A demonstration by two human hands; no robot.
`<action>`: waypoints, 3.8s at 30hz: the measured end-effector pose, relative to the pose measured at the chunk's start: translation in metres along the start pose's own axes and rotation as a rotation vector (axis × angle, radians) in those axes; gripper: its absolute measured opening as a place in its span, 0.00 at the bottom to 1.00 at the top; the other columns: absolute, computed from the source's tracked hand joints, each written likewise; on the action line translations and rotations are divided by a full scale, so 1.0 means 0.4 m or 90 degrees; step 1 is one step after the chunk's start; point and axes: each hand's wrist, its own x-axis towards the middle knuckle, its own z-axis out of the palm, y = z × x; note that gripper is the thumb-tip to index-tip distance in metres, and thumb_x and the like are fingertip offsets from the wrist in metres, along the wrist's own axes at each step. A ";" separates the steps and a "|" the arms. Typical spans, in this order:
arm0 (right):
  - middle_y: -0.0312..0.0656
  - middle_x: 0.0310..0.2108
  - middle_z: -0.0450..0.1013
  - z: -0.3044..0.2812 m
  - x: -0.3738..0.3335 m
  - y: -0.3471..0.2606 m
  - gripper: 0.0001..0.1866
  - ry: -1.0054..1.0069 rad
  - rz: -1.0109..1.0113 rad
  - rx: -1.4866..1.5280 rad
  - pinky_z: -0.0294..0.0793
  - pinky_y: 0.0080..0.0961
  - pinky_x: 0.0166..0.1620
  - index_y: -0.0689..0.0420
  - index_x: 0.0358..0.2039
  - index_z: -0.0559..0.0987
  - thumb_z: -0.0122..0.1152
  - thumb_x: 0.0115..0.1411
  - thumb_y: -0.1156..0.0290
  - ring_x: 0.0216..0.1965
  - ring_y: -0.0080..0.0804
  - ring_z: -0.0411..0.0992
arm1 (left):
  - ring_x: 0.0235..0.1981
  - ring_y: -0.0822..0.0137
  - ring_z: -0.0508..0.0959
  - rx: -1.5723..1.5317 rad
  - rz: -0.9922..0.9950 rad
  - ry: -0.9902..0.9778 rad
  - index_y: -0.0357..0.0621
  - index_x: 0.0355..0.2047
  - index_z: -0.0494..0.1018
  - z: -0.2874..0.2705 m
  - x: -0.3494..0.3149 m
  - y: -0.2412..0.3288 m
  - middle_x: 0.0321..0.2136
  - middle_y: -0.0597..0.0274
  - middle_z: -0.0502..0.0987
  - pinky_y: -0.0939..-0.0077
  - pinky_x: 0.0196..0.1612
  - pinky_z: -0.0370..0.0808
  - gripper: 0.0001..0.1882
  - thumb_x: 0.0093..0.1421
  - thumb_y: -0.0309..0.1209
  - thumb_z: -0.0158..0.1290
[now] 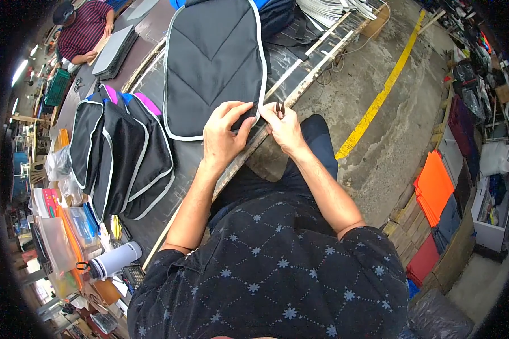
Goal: Inspecting and trimming loose threads from manufactured bag components using a small nipping tool.
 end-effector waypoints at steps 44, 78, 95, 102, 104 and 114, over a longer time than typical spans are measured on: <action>0.44 0.39 0.80 0.001 -0.156 -0.152 0.17 -0.020 -0.362 -0.606 0.80 0.34 0.38 0.58 0.49 0.84 0.74 0.58 0.74 0.35 0.41 0.81 | 0.52 0.55 0.81 -0.270 -0.209 0.070 0.38 0.36 0.83 0.023 -0.101 0.014 0.39 0.54 0.83 0.60 0.58 0.75 0.04 0.63 0.24 0.66; 0.29 0.20 0.73 0.010 0.357 -0.170 0.20 -0.031 -0.131 -0.303 0.65 0.23 0.27 0.59 0.28 0.81 0.66 0.72 0.57 0.22 0.18 0.69 | 0.43 0.59 0.77 0.163 0.109 0.089 0.51 0.42 0.82 -0.018 -0.130 -0.005 0.40 0.66 0.78 0.58 0.51 0.69 0.17 0.52 0.21 0.65; 0.38 0.34 0.82 -0.003 0.027 -0.089 0.13 -0.011 -0.017 -0.057 0.66 0.14 0.26 0.63 0.45 0.83 0.69 0.69 0.65 0.21 0.15 0.67 | 0.40 0.59 0.79 0.139 0.146 0.085 0.51 0.39 0.86 -0.123 -0.287 -0.028 0.42 0.62 0.81 0.61 0.44 0.72 0.20 0.44 0.20 0.66; 0.39 0.33 0.84 -0.014 0.044 -0.071 0.12 -0.002 0.009 0.043 0.68 0.15 0.25 0.61 0.42 0.85 0.70 0.66 0.65 0.20 0.16 0.69 | 0.40 0.60 0.79 0.145 0.138 0.076 0.54 0.40 0.86 -0.098 -0.311 -0.030 0.43 0.65 0.80 0.59 0.44 0.73 0.19 0.45 0.24 0.69; 0.39 0.32 0.83 -0.012 0.054 -0.057 0.12 0.014 -0.027 -0.045 0.67 0.16 0.25 0.61 0.41 0.85 0.70 0.66 0.64 0.20 0.16 0.67 | 0.40 0.60 0.79 0.146 0.125 0.083 0.54 0.40 0.86 -0.093 -0.315 -0.029 0.43 0.65 0.80 0.58 0.45 0.73 0.19 0.46 0.23 0.68; 0.31 0.28 0.75 -0.032 0.058 -0.018 0.11 -0.107 0.071 0.161 0.66 0.20 0.26 0.60 0.43 0.81 0.67 0.70 0.65 0.19 0.14 0.61 | 0.37 0.56 0.80 0.104 0.062 -0.119 0.48 0.37 0.84 -0.113 -0.229 0.026 0.40 0.60 0.82 0.60 0.43 0.73 0.12 0.51 0.27 0.68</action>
